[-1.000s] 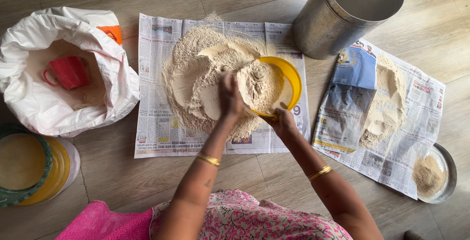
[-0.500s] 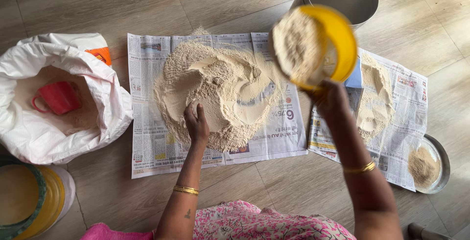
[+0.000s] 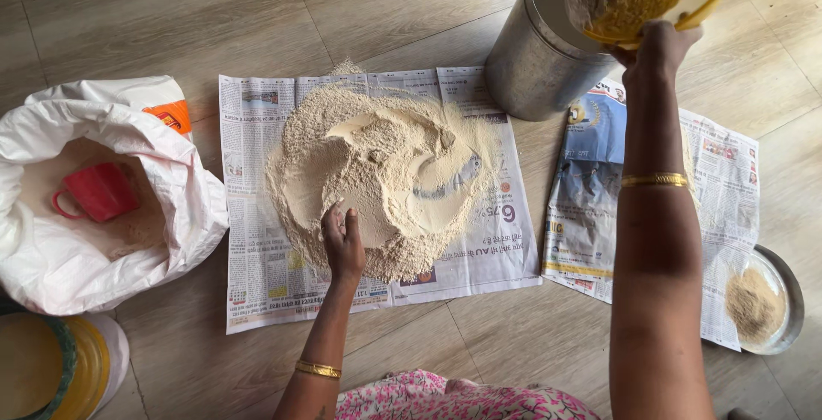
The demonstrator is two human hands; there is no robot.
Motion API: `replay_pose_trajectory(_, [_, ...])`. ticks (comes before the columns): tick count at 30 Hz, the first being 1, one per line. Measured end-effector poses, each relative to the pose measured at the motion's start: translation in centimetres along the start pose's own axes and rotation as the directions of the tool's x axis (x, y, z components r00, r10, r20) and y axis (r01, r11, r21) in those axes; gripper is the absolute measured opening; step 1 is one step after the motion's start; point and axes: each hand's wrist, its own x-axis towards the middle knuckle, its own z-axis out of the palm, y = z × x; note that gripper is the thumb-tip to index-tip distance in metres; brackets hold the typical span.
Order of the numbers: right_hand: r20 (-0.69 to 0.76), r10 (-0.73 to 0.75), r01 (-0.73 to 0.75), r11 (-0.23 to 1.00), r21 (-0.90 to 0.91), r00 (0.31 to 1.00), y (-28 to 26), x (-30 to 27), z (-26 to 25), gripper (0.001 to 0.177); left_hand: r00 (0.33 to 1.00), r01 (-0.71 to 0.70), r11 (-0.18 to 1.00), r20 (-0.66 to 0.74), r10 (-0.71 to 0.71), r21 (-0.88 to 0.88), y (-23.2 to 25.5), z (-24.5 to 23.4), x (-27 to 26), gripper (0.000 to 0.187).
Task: The person sieves flour on a newspaper placed on the floor, using a yellow sieve to filter the flour from a large metal container and a white bag.
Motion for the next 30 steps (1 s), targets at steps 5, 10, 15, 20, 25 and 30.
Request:
replay_pose_trajectory(5, [0.069,-0.635,0.594,0.672,-0.442,0.769,4.6,6.3,-0.4,0.084,0.999,0.037,0.999,0.025,-0.036,-0.036,0.3,-0.3,-0.1,0.057])
replay_pose_trajectory(10, [0.224,-0.498,0.442,0.376,-0.815,0.838,6.3,6.0,1.3,0.082,1.0,0.022,0.998,0.018,-0.021,-0.054,0.1,0.0,0.2,0.057])
replay_pose_trajectory(15, [0.439,-0.591,0.561,0.028,-0.827,0.677,5.7,2.9,1.9,0.075,1.0,0.02,0.998,0.002,-0.02,-0.051,0.0,0.4,0.2,0.057])
replay_pose_trajectory(20, [0.468,-0.662,0.53,-0.124,-0.839,0.586,8.3,5.9,-1.1,0.071,1.0,-0.013,0.998,-0.015,0.012,-0.064,-0.5,0.6,0.0,0.057])
replay_pose_trajectory(25, [0.122,-0.872,0.66,0.261,-0.704,0.475,7.3,9.4,-2.0,0.084,1.0,0.003,1.0,-0.023,-0.004,-0.029,-0.4,0.5,-0.3,0.057])
replay_pose_trajectory(30, [0.063,-0.248,0.246,0.968,0.04,0.967,3.6,1.7,-2.8,0.074,0.992,-0.02,1.0,-0.124,0.02,0.006,-1.1,-0.8,0.4,0.06])
